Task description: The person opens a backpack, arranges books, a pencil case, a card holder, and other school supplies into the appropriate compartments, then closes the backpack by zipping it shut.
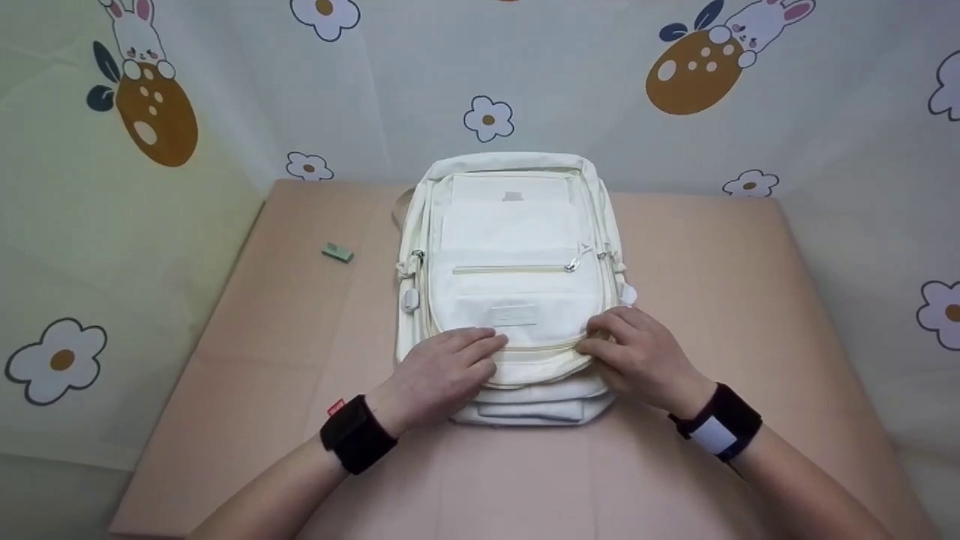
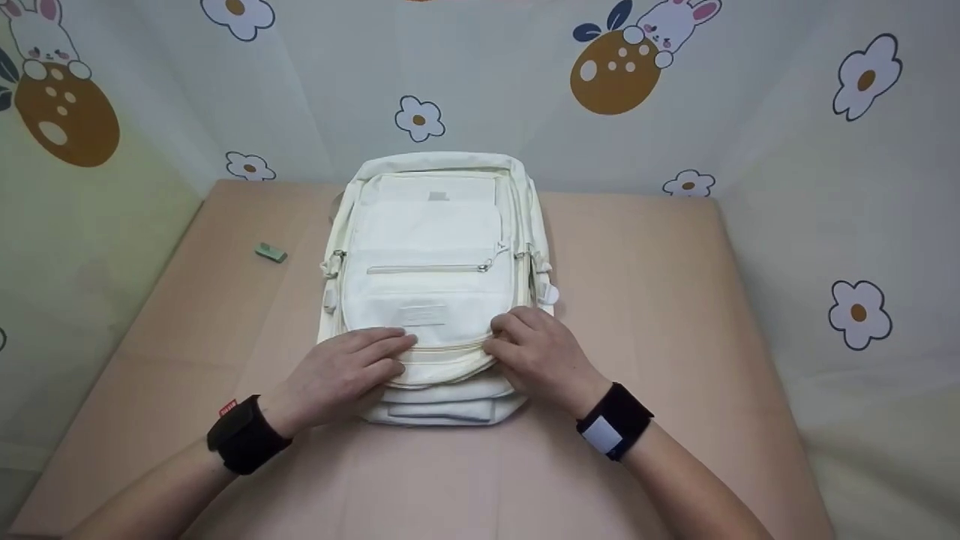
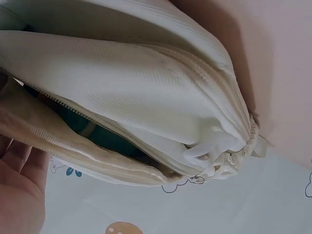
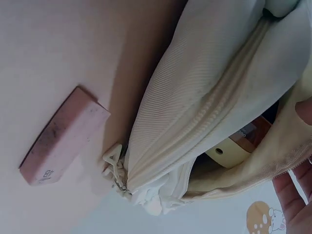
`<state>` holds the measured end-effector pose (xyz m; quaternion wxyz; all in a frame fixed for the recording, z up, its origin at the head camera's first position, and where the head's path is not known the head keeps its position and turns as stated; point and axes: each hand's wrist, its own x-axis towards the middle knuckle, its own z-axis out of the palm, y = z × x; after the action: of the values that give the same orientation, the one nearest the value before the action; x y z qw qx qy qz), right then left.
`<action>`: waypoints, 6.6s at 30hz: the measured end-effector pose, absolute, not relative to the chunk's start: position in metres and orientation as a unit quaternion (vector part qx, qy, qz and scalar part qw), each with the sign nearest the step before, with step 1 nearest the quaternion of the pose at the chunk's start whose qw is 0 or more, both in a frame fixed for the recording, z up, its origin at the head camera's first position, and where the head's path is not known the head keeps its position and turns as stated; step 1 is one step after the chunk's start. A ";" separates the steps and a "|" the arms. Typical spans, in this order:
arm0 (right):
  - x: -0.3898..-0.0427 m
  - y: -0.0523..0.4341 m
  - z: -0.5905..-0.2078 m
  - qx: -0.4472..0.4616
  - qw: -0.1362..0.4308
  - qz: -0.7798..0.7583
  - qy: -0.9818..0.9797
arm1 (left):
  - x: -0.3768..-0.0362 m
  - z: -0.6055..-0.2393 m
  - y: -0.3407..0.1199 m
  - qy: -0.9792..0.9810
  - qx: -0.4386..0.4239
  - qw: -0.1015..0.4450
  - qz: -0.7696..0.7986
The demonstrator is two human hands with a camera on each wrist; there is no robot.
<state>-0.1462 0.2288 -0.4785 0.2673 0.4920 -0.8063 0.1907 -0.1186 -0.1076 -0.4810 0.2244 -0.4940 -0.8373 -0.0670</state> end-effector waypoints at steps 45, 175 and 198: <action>-0.127 0.129 -0.442 0.573 0.159 0.042 -0.803 | -0.137 -0.478 -0.137 -0.835 -0.429 0.260 -0.227; -0.117 0.125 -0.463 0.541 0.168 0.084 -0.819 | -0.133 -0.470 -0.163 -0.942 -0.196 0.198 -0.188; -0.113 0.172 -0.482 0.501 0.230 0.166 -0.817 | -0.131 -0.473 -0.165 -0.943 -0.191 0.196 -0.189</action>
<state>-0.1126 0.1724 -0.4820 0.2300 0.5014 -0.8173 0.1663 -0.1313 -0.1645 -0.4731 0.1957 -0.1911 -0.9432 -0.1886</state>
